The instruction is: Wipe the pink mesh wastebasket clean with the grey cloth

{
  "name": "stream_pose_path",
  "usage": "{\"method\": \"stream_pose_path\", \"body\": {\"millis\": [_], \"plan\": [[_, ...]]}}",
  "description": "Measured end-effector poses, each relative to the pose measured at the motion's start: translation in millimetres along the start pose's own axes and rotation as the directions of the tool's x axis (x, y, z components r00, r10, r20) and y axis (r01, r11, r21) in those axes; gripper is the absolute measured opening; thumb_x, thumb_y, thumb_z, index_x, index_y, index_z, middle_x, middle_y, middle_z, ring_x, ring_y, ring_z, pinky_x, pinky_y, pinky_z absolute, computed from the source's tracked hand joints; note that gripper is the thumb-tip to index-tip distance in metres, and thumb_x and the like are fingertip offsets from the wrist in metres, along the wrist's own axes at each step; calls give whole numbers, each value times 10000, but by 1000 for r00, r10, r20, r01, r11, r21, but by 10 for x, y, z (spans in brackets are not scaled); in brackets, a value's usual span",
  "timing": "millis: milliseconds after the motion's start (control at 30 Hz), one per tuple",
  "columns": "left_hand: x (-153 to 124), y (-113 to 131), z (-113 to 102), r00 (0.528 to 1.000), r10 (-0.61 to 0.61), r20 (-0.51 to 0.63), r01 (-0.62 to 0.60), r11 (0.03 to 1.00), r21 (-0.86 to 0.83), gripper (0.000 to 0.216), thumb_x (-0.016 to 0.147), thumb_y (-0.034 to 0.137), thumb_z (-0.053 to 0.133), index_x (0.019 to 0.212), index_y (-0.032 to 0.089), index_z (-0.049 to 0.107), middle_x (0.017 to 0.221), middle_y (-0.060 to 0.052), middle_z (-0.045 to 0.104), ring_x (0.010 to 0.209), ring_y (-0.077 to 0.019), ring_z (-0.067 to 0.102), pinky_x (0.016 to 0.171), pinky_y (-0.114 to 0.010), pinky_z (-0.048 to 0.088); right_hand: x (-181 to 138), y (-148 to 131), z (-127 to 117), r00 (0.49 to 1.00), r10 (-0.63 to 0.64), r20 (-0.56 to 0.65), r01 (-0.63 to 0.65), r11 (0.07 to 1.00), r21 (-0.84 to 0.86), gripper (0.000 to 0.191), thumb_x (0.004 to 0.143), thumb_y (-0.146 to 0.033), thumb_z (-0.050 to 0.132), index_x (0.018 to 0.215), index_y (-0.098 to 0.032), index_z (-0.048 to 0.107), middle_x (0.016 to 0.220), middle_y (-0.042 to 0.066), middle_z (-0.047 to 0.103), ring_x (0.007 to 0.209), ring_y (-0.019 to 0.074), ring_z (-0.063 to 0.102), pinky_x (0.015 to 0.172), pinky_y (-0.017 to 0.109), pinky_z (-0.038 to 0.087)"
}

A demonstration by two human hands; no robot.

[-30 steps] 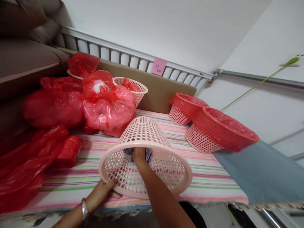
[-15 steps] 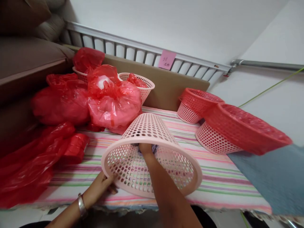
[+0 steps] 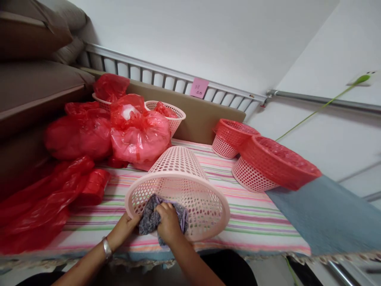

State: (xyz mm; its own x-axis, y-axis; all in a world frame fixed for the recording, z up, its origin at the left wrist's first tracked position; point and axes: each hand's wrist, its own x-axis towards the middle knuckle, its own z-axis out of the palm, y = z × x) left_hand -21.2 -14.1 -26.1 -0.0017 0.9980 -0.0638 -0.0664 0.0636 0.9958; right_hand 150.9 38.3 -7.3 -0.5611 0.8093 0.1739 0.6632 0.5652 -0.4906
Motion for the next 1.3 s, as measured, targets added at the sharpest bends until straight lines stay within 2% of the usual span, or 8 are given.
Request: {"method": "stream_pose_path", "body": {"millis": [67,167,300,400,500,667,1100,1300], "plan": [[2,24,-9,997,71,-9,-71,997,8,540,820,490,530,1241,156,579,1158,-91,688,1123,-261,589,1019,-374,424,-40,-25,-22,999,-32,12,32,999,40,498,464,16,402,853,-213,611,883,26,594,921,206,488,775,279,349],[2,61,-5,994,108,-14,-108,994,20,520,824,488,522,1207,147,606,1198,-98,674,1165,-267,560,1095,-386,327,-48,-20,-49,998,-59,4,59,995,81,479,464,10,407,840,-209,609,862,24,592,901,201,491,761,272,346],[-8,76,17,997,78,-22,-78,997,16,511,817,487,529,1194,151,605,1102,-91,710,1079,-266,612,1014,-381,424,-33,-7,-34,998,-57,-6,57,996,74,465,477,14,410,832,-210,611,854,21,596,894,199,497,755,268,350],[-16,53,37,999,-22,-24,22,1000,7,549,824,503,506,1218,126,559,842,-82,740,779,-243,701,737,-372,571,46,3,12,999,-7,-43,8,1000,14,442,507,16,415,831,-210,613,868,30,607,902,208,502,766,276,359],[-15,19,52,991,-133,-31,133,991,-7,545,818,510,507,1173,99,549,612,-32,684,481,-183,656,490,-306,559,223,45,53,990,74,-124,-84,994,-72,405,564,17,429,850,-195,623,898,58,622,902,221,511,790,292,369],[-9,18,50,980,-192,-60,190,981,-32,421,777,508,558,862,97,586,551,-31,643,430,-146,631,441,-237,532,611,199,50,967,157,-200,-190,969,-157,437,637,21,420,972,-145,645,962,106,643,920,234,537,857,306,364],[-11,52,36,978,-208,-28,207,978,-31,373,812,492,522,818,123,573,591,-26,637,453,-126,621,444,-217,521,1163,589,60,946,199,-256,-235,965,-118,537,613,22,460,1088,-154,637,1090,123,648,1079,275,535,963,377,366],[-15,55,36,981,-193,-33,193,981,-21,410,810,512,514,811,111,593,637,-37,640,431,-100,591,435,-208,500,1486,740,39,932,192,-309,-221,974,-60,348,793,-125,442,1071,-195,639,1103,78,653,1184,259,479,1064,436,293]]}}
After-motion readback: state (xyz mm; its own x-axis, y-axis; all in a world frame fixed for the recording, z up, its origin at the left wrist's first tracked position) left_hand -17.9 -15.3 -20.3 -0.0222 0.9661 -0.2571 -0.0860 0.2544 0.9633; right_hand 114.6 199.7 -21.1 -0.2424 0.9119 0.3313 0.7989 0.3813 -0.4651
